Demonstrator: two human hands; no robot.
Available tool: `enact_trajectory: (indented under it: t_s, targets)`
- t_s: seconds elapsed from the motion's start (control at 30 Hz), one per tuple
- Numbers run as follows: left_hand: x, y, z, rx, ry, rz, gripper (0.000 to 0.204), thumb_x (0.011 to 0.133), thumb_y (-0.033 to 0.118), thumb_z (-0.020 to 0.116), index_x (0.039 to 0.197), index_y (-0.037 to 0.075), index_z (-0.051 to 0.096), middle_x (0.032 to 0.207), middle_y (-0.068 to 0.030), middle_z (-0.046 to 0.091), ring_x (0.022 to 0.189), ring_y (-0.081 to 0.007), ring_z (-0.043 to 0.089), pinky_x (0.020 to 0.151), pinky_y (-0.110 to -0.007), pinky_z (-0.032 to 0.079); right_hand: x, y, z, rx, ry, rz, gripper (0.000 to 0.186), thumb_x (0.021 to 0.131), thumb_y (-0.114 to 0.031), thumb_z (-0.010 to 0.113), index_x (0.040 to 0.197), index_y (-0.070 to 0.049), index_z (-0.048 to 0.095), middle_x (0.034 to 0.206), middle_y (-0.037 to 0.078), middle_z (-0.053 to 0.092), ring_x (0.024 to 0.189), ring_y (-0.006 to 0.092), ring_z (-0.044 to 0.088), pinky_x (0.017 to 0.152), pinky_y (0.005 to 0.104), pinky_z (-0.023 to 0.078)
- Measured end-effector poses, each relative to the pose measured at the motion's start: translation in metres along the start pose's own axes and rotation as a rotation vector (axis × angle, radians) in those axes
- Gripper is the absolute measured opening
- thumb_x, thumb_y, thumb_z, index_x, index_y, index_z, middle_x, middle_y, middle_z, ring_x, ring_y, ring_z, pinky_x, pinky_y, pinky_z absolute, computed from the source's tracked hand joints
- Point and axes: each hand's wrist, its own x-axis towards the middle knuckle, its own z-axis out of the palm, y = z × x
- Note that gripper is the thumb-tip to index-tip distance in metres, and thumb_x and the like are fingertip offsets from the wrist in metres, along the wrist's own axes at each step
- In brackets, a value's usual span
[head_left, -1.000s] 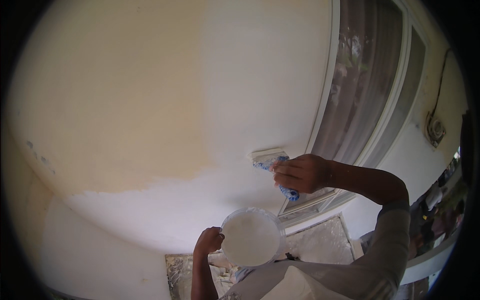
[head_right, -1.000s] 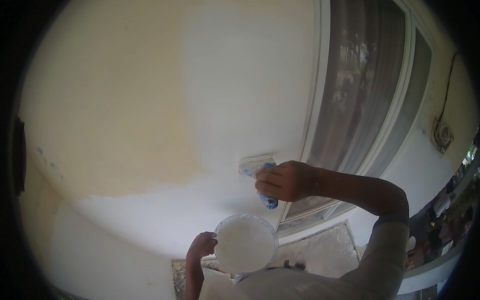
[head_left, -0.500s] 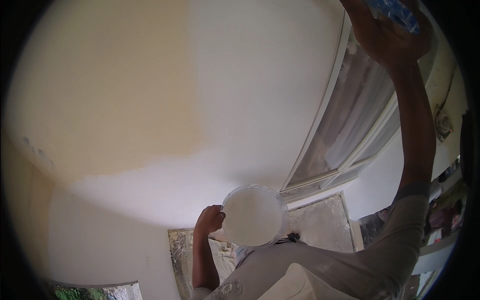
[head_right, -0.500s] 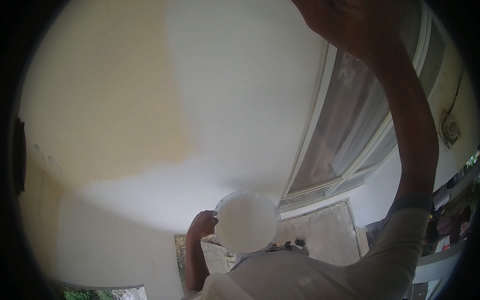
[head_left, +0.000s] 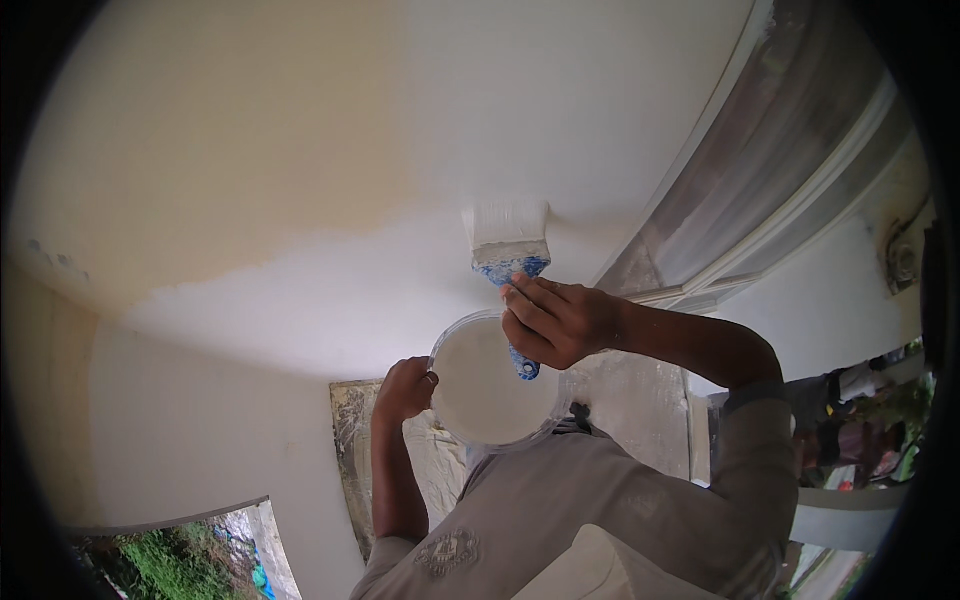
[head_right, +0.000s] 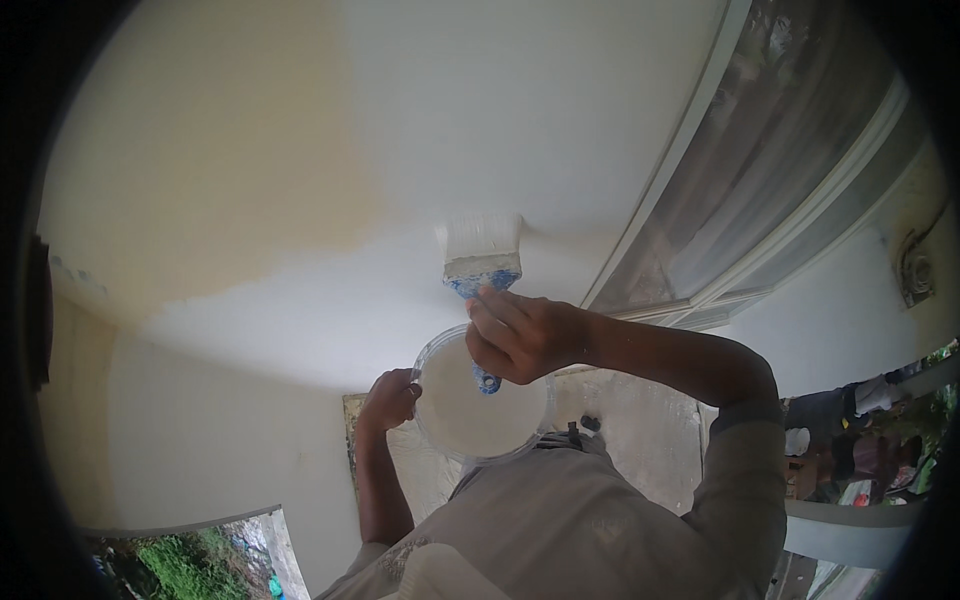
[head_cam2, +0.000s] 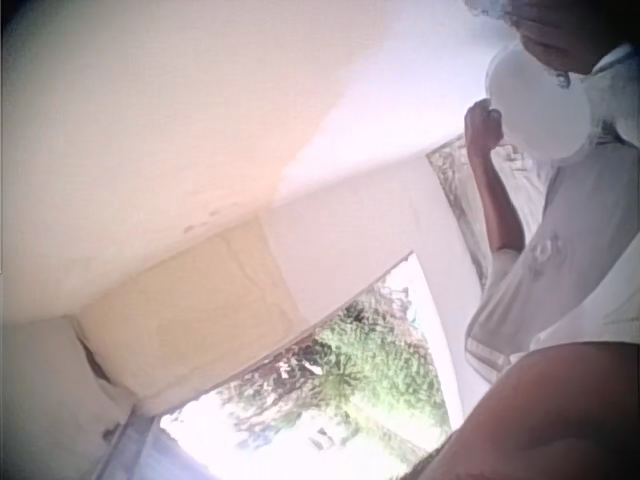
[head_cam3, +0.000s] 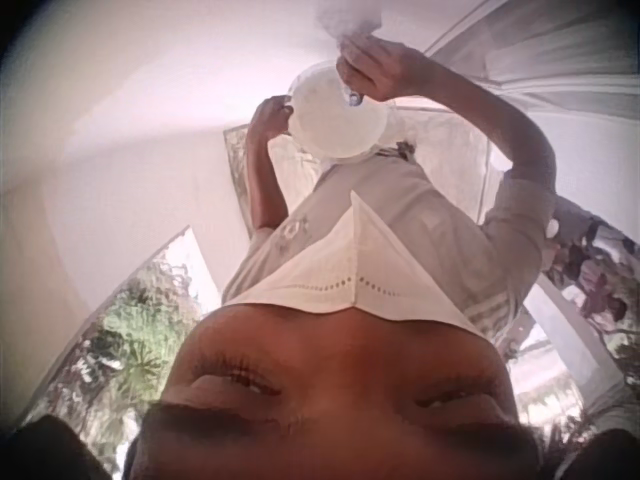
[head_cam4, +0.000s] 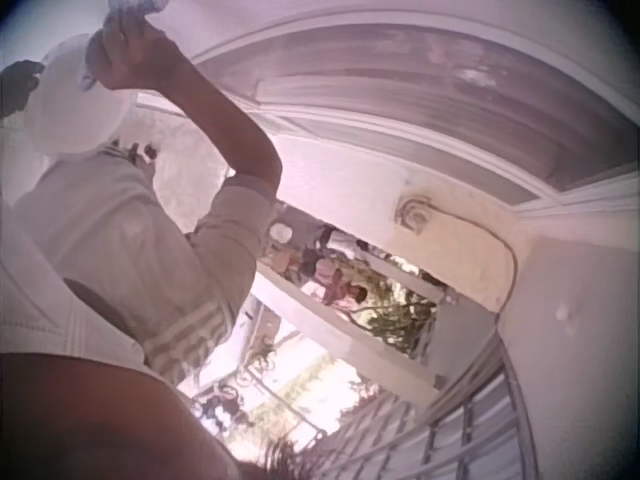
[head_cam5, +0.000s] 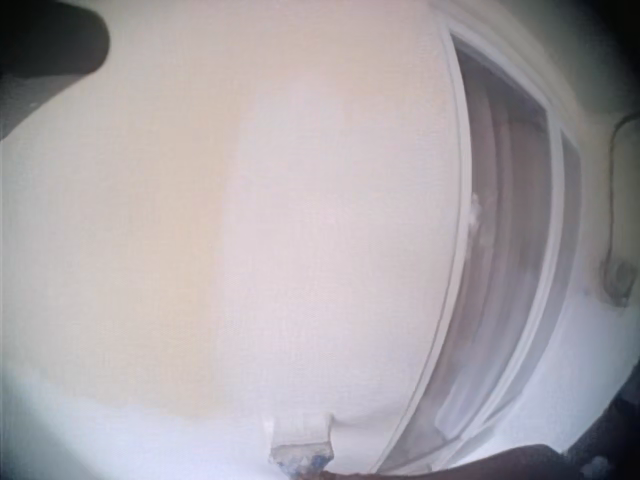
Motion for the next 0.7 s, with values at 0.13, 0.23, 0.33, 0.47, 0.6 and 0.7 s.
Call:
enact_trajectory:
  t_s: [0.13,0.23,0.33,0.47,0.6,0.7]
  targets:
    - [0.002,-0.003,0.002,0.009,0.011,-0.049,0.023,0.095,0.014,0.058,0.090,-0.005,0.070,0.066,-0.0195,0.070,0.065,-0.0341,0.075,0.072,-0.050,0.059,-0.008,0.004,0.002,0.138,0.003,0.064,0.015,0.099,-0.014,0.077,0.104,-0.002,0.069,0.110,0.021,0.079,0.101,0.0334,0.084,0.082,0.0355,0.073]
    - [0.004,-0.007,0.004,0.036,0.027,-0.019,0.022,0.094,0.014,0.058,0.088,-0.005,0.070,0.065,-0.0196,0.068,0.064,-0.0347,0.074,0.071,-0.050,0.058,-0.006,0.015,-0.006,0.204,-0.009,0.120,0.020,0.093,-0.016,0.082,0.103,-0.003,0.071,0.112,0.018,0.078,0.100,0.0291,0.083,0.079,0.0319,0.071]
    - [0.005,-0.009,0.007,0.062,0.055,0.005,0.022,0.094,0.013,0.058,0.088,-0.005,0.069,0.064,-0.0202,0.067,0.064,-0.0351,0.074,0.071,-0.050,0.058,-0.007,0.027,-0.020,0.230,-0.013,0.181,0.021,0.094,-0.017,0.083,0.102,-0.003,0.070,0.111,0.019,0.079,0.102,0.0270,0.084,0.077,0.0312,0.072]
    - [0.005,-0.007,0.007,0.002,0.042,-0.013,0.022,0.093,0.013,0.057,0.088,-0.005,0.069,0.064,-0.0208,0.067,0.063,-0.0365,0.073,0.071,-0.051,0.057,0.007,0.039,-0.082,0.174,0.012,0.194,0.020,0.099,-0.014,0.081,0.106,0.000,0.068,0.112,0.024,0.079,0.110,0.0352,0.082,0.085,0.0402,0.073]
    - [0.006,-0.005,0.005,0.017,0.035,-0.016,0.022,0.093,0.013,0.056,0.088,-0.005,0.069,0.064,-0.0207,0.066,0.063,-0.0369,0.073,0.071,-0.051,0.057,0.009,0.051,-0.106,-0.076,-0.002,0.133,0.016,0.105,-0.009,0.074,0.112,0.003,0.066,0.112,0.027,0.078,0.112,0.0422,0.081,0.090,0.0472,0.073]
    - [0.006,-0.009,0.005,0.024,0.033,0.011,0.023,0.093,0.012,0.056,0.089,-0.006,0.069,0.063,-0.0203,0.066,0.063,-0.0365,0.073,0.071,-0.051,0.057,-0.003,0.050,-0.094,-0.142,-0.012,0.114,0.014,0.108,-0.010,0.069,0.114,0.002,0.065,0.111,0.026,0.078,0.109,0.0429,0.081,0.091,0.0466,0.073]
